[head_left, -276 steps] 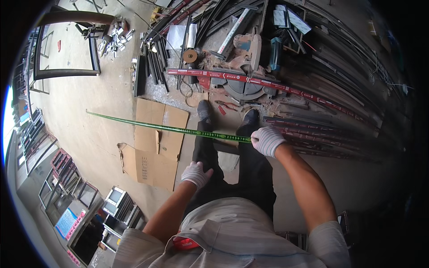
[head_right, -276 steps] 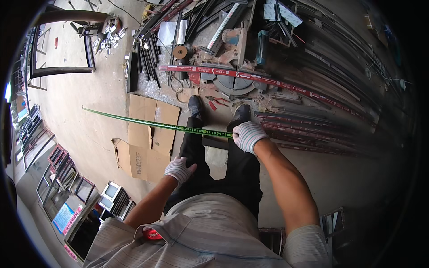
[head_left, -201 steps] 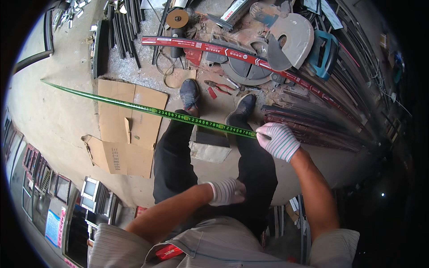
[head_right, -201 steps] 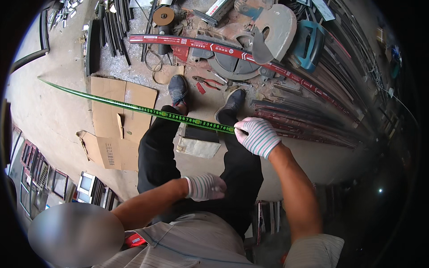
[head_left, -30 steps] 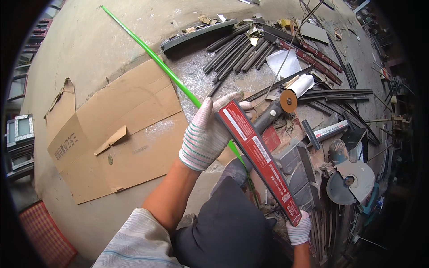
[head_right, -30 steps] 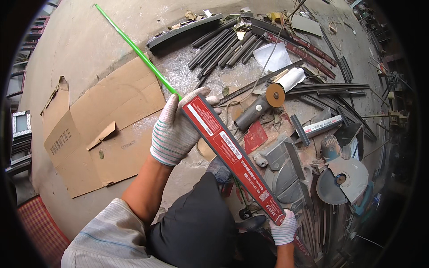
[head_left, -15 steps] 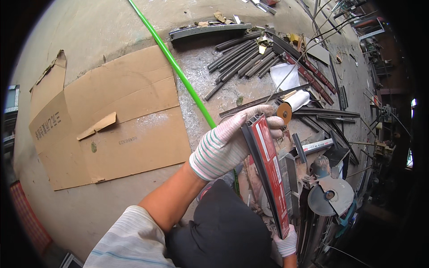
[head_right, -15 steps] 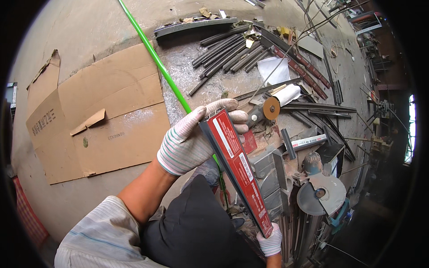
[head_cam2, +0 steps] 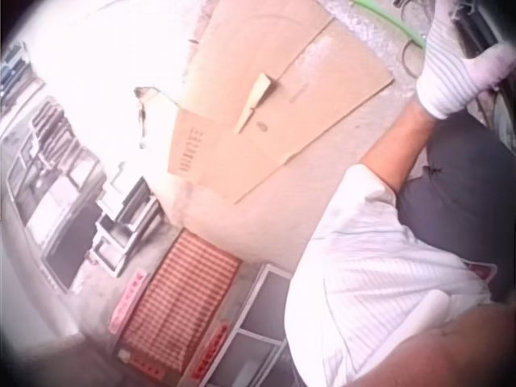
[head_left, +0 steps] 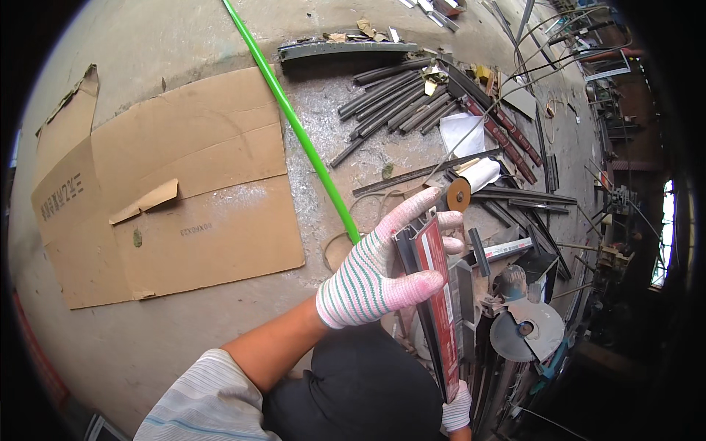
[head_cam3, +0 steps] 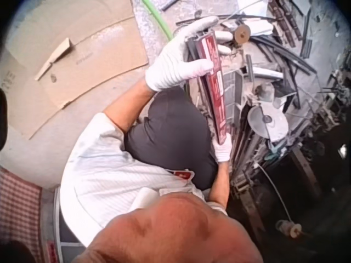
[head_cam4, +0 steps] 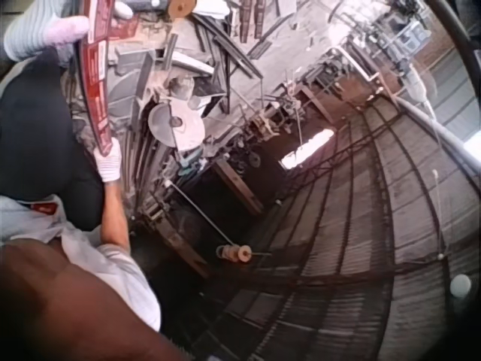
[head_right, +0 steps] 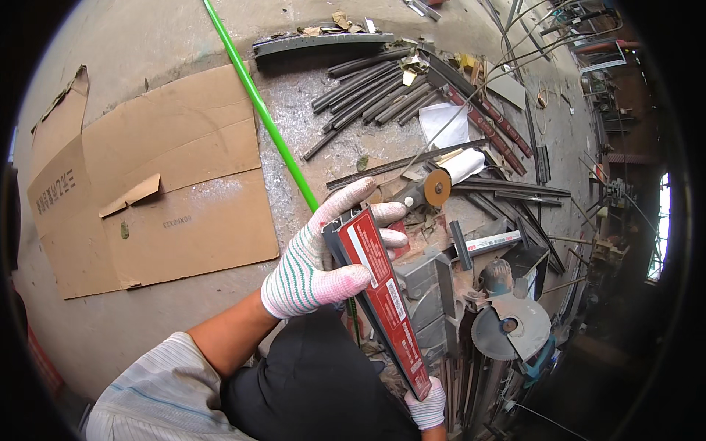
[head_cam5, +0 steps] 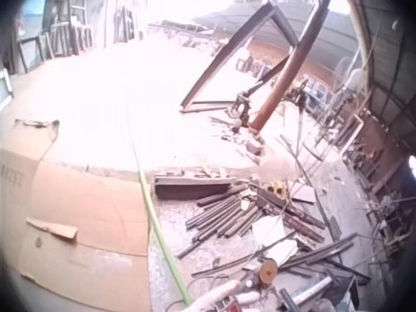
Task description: The person measures a long aluminum profile with a tape measure, marks it with a marker, and cuts it using a miter saw. The person repeats the process for another profile.
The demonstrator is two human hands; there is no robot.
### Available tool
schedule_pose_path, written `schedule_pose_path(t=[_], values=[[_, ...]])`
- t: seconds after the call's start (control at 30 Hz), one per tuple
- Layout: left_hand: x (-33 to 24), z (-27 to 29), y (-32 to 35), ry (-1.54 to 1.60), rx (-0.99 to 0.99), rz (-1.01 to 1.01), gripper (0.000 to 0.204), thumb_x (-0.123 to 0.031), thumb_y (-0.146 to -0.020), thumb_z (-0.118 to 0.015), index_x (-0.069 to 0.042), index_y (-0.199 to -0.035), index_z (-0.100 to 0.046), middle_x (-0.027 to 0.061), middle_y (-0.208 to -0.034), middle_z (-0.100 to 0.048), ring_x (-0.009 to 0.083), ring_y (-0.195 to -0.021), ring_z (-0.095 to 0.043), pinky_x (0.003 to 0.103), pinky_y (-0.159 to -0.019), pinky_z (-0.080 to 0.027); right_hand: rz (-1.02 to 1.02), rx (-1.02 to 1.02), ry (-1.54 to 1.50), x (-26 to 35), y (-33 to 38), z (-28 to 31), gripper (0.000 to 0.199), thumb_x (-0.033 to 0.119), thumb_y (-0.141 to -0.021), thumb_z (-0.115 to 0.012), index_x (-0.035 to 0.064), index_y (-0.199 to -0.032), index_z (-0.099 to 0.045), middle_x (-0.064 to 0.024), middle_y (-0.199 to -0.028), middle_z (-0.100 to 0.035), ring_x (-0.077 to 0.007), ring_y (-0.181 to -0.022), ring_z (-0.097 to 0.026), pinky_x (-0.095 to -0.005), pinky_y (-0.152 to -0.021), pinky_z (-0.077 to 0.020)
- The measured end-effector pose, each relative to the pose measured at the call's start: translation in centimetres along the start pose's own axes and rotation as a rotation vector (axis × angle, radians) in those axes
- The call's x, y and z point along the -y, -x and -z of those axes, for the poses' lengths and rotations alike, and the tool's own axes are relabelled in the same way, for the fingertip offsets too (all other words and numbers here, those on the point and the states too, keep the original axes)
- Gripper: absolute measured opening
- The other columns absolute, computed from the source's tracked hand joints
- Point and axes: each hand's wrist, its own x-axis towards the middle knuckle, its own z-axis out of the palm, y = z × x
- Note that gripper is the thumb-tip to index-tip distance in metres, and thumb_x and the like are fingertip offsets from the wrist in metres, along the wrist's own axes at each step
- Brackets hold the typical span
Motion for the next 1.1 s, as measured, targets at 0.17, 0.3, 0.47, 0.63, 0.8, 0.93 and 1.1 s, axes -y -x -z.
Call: schedule_pose_path(t=[0.17,0.3,0.47,0.63,0.8,0.93,1.1], values=[[0.5,0.1,0.3,0.066,0.06,-0.062,0.102,-0.021,-0.083,-0.088,-0.011,-0.161,-0.024,0.0222,-0.155,-0.044,0.0314,-0.134,-0.056,0.048,-0.11,-0.049,-0.125,0.018,-0.058,1.4,0.1,0.5,0.033,0.023,-0.07,-0.081,0.0053,-0.095,-0.067,-0.0137,-0.08,-0.069,-0.0328,-0.078,-0.072,-0.0411,-0.074,-0.0559],[0.9,0.4,0.3,0.093,0.128,-0.106,0.095,-0.019,-0.086,-0.086,-0.009,-0.16,-0.027,0.019,-0.154,-0.046,0.0276,-0.134,-0.055,0.044,-0.112,-0.046,-0.113,0.005,-0.048,-1.7,0.7,-0.3,0.038,0.02,-0.07,-0.081,0.0054,-0.101,-0.065,-0.0141,-0.083,-0.07,-0.0325,-0.079,-0.072,-0.0414,-0.075,-0.0566],[1.1,0.9,0.5,0.095,0.137,-0.122,0.092,-0.019,-0.086,-0.085,-0.01,-0.159,-0.03,0.0172,-0.153,-0.047,0.0261,-0.134,-0.055,0.044,-0.112,-0.046,-0.113,0.054,-0.085,-3.7,0.7,-0.5,0.041,0.019,-0.071,-0.082,0.0048,-0.105,-0.063,-0.013,-0.083,-0.068,-0.0289,-0.077,-0.07,-0.0386,-0.075,-0.0557],[1.1,0.8,0.4,0.11,0.148,-0.113,0.093,-0.018,-0.086,-0.086,-0.011,-0.16,-0.029,0.0165,-0.154,-0.047,0.0258,-0.134,-0.055,0.044,-0.112,-0.046,-0.07,0.029,-0.032,-2.8,0.9,-0.2,0.042,0.018,-0.072,-0.082,0.0039,-0.106,-0.063,-0.0121,-0.082,-0.067,-0.0259,-0.076,-0.069,-0.0374,-0.075,-0.0554],[0.9,0.8,0.5,0.11,0.14,-0.109,0.1,-0.018,-0.083,-0.088,-0.011,-0.162,-0.027,0.016,-0.154,-0.046,0.0257,-0.134,-0.055,0.043,-0.112,-0.046,-0.117,0.039,-0.158,-6.0,0.9,-1.2,0.042,0.017,-0.072,-0.082,0.0037,-0.107,-0.063,-0.0111,-0.081,-0.067,-0.025,-0.075,-0.069,-0.0372,-0.074,-0.0554],[1.4,0.8,0.5,0.142,0.095,-0.103,0.118,-0.027,-0.071,-0.097,-0.014,-0.162,-0.023,0.0257,-0.156,-0.043,0.0366,-0.137,-0.053,0.052,-0.112,-0.047,-0.163,0.042,-0.152,-4.4,1.0,-0.7,0.042,0.019,-0.072,-0.082,0.0041,-0.106,-0.063,-0.0113,-0.081,-0.068,-0.0264,-0.075,-0.07,-0.0378,-0.074,-0.0558],[2.0,0.9,0.4,0.181,0.083,-0.111,0.121,-0.032,-0.066,-0.099,-0.017,-0.16,-0.026,0.0268,-0.155,-0.043,0.0371,-0.137,-0.054,0.052,-0.112,-0.047,-0.177,0.024,-0.118,-5.7,1.1,-1.2,0.04,0.021,-0.071,-0.081,0.0051,-0.104,-0.064,-0.0129,-0.082,-0.069,-0.0297,-0.077,-0.072,-0.0388,-0.074,-0.0563]])
